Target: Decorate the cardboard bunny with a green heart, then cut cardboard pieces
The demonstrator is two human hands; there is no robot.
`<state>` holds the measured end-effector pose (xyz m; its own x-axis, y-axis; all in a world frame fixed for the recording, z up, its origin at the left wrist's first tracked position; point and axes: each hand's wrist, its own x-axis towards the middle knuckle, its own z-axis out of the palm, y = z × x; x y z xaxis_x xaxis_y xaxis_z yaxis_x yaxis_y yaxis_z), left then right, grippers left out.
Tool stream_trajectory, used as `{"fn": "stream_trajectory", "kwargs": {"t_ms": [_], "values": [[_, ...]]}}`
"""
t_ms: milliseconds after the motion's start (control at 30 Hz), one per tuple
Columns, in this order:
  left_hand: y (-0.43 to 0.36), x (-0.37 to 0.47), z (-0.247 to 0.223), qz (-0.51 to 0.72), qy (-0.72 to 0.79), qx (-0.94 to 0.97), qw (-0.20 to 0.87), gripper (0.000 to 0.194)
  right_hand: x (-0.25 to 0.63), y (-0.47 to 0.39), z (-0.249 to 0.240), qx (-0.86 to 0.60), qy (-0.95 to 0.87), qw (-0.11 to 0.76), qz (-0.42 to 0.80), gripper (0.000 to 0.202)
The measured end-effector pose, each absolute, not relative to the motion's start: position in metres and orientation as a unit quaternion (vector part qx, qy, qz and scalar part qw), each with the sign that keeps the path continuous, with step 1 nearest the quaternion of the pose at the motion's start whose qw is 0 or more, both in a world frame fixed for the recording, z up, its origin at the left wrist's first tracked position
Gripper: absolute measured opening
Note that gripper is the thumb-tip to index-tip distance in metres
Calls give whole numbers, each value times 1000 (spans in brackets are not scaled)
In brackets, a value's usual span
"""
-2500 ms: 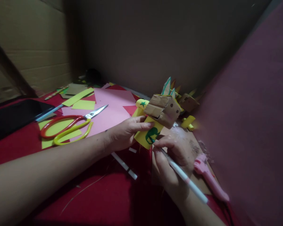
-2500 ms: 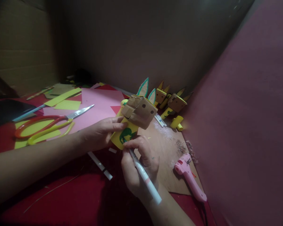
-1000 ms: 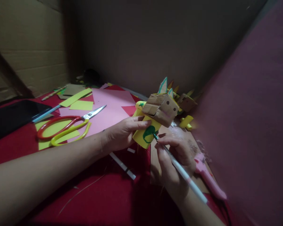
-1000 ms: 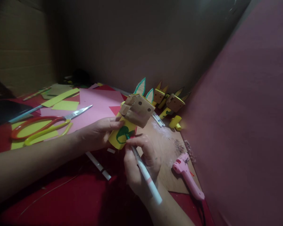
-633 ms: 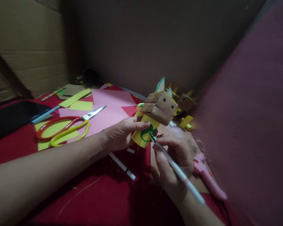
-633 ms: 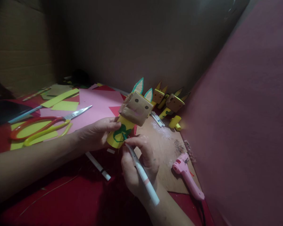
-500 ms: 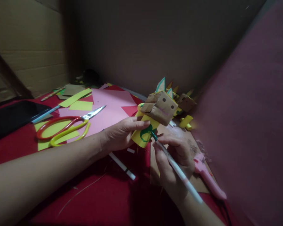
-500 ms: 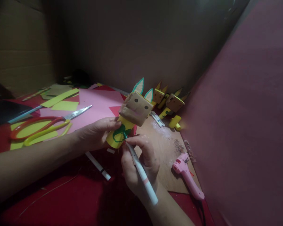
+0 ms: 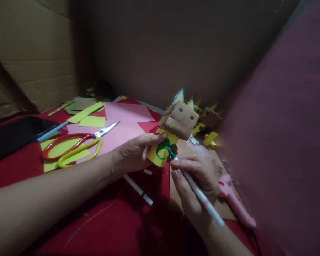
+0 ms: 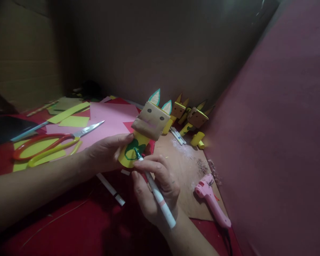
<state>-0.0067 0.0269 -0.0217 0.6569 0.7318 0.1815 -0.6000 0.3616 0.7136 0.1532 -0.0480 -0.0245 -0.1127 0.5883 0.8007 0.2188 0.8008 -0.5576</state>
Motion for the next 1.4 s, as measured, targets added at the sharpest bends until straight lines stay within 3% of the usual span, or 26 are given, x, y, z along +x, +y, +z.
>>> {"fn": "stream_trajectory", "kwargs": {"t_ms": [133, 333, 1400], "values": [[26, -8, -21, 394, 83, 385, 831, 30, 154, -49, -25, -283, -737, 591, 164, 27], [26, -10, -20, 386, 74, 403, 827, 31, 150, -47, -32, -306, -677, 650, 160, 32], [27, -10, -22, 397, 87, 412, 815, 32, 152, -42, -31, -281, -733, 603, 144, 30]]}}
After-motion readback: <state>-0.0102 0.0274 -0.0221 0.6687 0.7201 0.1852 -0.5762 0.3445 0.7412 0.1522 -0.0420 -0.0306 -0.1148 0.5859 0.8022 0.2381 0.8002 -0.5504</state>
